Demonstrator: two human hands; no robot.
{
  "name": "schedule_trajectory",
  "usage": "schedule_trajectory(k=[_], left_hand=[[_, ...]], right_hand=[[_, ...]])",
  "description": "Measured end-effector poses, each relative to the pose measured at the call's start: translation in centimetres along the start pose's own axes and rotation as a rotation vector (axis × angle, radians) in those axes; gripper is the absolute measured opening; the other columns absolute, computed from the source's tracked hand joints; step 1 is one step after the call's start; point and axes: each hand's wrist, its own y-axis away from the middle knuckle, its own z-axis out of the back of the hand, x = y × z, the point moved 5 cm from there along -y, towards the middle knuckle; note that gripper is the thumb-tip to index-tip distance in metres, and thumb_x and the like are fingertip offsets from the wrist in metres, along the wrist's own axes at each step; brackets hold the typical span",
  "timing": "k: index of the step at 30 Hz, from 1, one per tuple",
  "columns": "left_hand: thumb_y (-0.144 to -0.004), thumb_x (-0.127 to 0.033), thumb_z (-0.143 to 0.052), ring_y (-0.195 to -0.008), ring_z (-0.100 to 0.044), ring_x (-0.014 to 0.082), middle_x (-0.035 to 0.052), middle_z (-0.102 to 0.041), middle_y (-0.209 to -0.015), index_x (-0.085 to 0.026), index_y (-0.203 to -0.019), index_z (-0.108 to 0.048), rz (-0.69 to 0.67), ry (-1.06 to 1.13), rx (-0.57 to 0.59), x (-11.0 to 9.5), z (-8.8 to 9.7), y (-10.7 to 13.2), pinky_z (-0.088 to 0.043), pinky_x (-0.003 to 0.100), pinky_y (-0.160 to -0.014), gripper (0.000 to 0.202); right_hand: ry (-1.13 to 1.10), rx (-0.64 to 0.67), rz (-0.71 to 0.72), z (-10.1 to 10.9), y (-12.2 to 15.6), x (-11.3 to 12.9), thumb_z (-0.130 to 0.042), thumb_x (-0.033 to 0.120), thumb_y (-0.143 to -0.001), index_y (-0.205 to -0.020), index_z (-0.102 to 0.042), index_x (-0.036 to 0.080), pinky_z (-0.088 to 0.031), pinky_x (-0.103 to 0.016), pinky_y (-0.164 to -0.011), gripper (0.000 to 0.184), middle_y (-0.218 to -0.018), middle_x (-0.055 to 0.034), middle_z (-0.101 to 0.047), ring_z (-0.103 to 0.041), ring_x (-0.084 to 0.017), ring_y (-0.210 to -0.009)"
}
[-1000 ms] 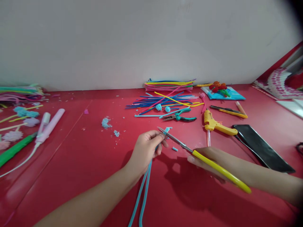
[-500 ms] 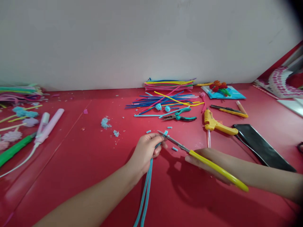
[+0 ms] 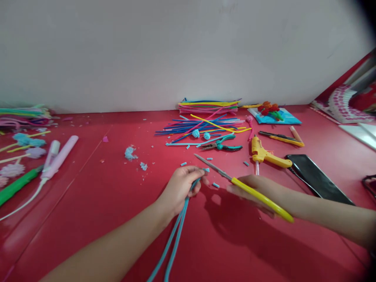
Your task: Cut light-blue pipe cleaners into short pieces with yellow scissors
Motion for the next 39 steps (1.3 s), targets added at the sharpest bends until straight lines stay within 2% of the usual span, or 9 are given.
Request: schedule_trajectory(k=[4, 7, 15, 18, 21, 24, 29, 33, 39], left_hand=[[-0.075, -0.03, -0.051, -0.039, -0.044, 0.0047, 0.0045, -0.06, -0.062, -0.012, -0.072, -0.057, -0.013, -0.095, 0.088, -0.3, -1.0, 0.6, -0.026, 0.015, -0.033, 0.019], [-0.076, -0.032, -0.051, -0.04, -0.044, 0.0043, 0.0043, -0.061, -0.064, -0.012, -0.074, -0.058, -0.017, -0.11, 0.179, -0.6, -1.6, 1.2, -0.025, 0.015, -0.034, 0.021], [-0.075, -0.033, -0.053, -0.036, -0.037, 0.0022, 0.0057, -0.062, -0.063, -0.011, -0.075, -0.061, 0.037, 0.017, 0.283, -0.5, -2.1, 1.7, -0.018, 0.017, -0.034, 0.024], [-0.075, -0.032, -0.053, -0.036, -0.037, 0.0021, 0.0065, -0.063, -0.066, -0.01, -0.076, -0.061, 0.021, 0.024, 0.303, -0.3, -2.3, 1.6, -0.018, 0.017, -0.033, 0.023], [-0.075, -0.03, -0.053, -0.037, -0.039, 0.0027, 0.0065, -0.063, -0.066, -0.01, -0.078, -0.06, 0.025, 0.009, 0.268, 0.1, -2.1, 1.5, -0.02, 0.016, -0.033, 0.021], [-0.075, -0.03, -0.054, -0.037, -0.041, 0.0033, 0.0058, -0.063, -0.065, -0.011, -0.079, -0.06, 0.039, -0.019, 0.197, 0.3, -1.8, 1.4, -0.022, 0.016, -0.032, 0.02], [-0.073, -0.032, -0.055, -0.037, -0.044, 0.0041, 0.0056, -0.063, -0.063, -0.011, -0.071, -0.059, 0.039, -0.115, 0.19, -0.2, -1.9, 1.3, -0.027, 0.016, -0.032, 0.021], [-0.073, -0.029, -0.054, -0.037, -0.046, 0.0048, 0.0034, -0.062, -0.061, -0.013, -0.067, -0.058, 0.044, -0.185, 0.171, -0.4, -2.0, 1.3, -0.028, 0.016, -0.032, 0.018], [-0.074, -0.03, -0.051, -0.036, -0.042, 0.004, 0.0015, -0.058, -0.056, -0.013, -0.065, -0.057, -0.019, -0.17, 0.09, -0.6, -1.2, 1.3, -0.025, 0.016, -0.033, 0.02]], right_hand=[[-0.144, -0.041, 0.121, 0.6, -0.6, 3.0, -0.048, 0.047, -0.073, -0.065, -0.047, 0.018, -0.03, -0.018, -0.036, 0.03, -0.039, 0.007, -0.04, -0.04, -0.007, -0.035], [-0.279, -0.053, 0.2, 0.2, -0.9, 4.6, -0.053, 0.044, -0.07, -0.072, -0.049, 0.018, -0.032, -0.017, -0.036, 0.027, -0.043, 0.0081, -0.043, -0.043, -0.006, -0.036], [-0.373, -0.009, 0.31, -0.6, -1.0, 4.3, -0.048, 0.042, -0.075, -0.069, -0.048, 0.018, -0.034, -0.018, -0.038, 0.025, -0.039, 0.0091, -0.041, -0.041, -0.006, -0.033], [-0.331, -0.031, 0.287, -0.5, -0.9, 4.2, -0.046, 0.04, -0.076, -0.067, -0.046, 0.018, -0.035, -0.019, -0.038, 0.025, -0.038, 0.0091, -0.04, -0.042, -0.007, -0.032], [-0.224, -0.116, 0.243, -0.6, -1.1, 4.0, -0.045, 0.036, -0.076, -0.069, -0.044, 0.018, -0.033, -0.019, -0.038, 0.02, -0.045, 0.0079, -0.045, -0.042, -0.006, -0.035], [-0.117, -0.204, 0.317, -0.6, -1.2, 4.3, -0.048, 0.03, -0.073, -0.069, -0.042, 0.018, -0.032, -0.018, -0.041, 0.014, -0.055, 0.0058, -0.05, -0.044, -0.006, -0.043], [-0.16, -0.119, 0.24, -0.4, -1.1, 4.1, -0.043, 0.03, -0.076, -0.071, -0.041, 0.02, -0.031, -0.017, -0.036, 0.011, -0.046, 0.0089, -0.041, -0.04, -0.006, -0.036], [-0.15, -0.136, 0.168, 0.4, -0.7, 4.2, -0.045, 0.029, -0.074, -0.066, -0.038, 0.021, -0.03, -0.017, -0.035, 0.014, -0.04, 0.0097, -0.039, -0.039, -0.006, -0.034], [-0.072, -0.141, 0.176, 1.5, -0.4, 3.2, -0.046, 0.043, -0.075, -0.065, -0.041, 0.02, -0.033, -0.019, -0.039, 0.026, -0.046, 0.007, -0.042, -0.043, -0.008, -0.038]])
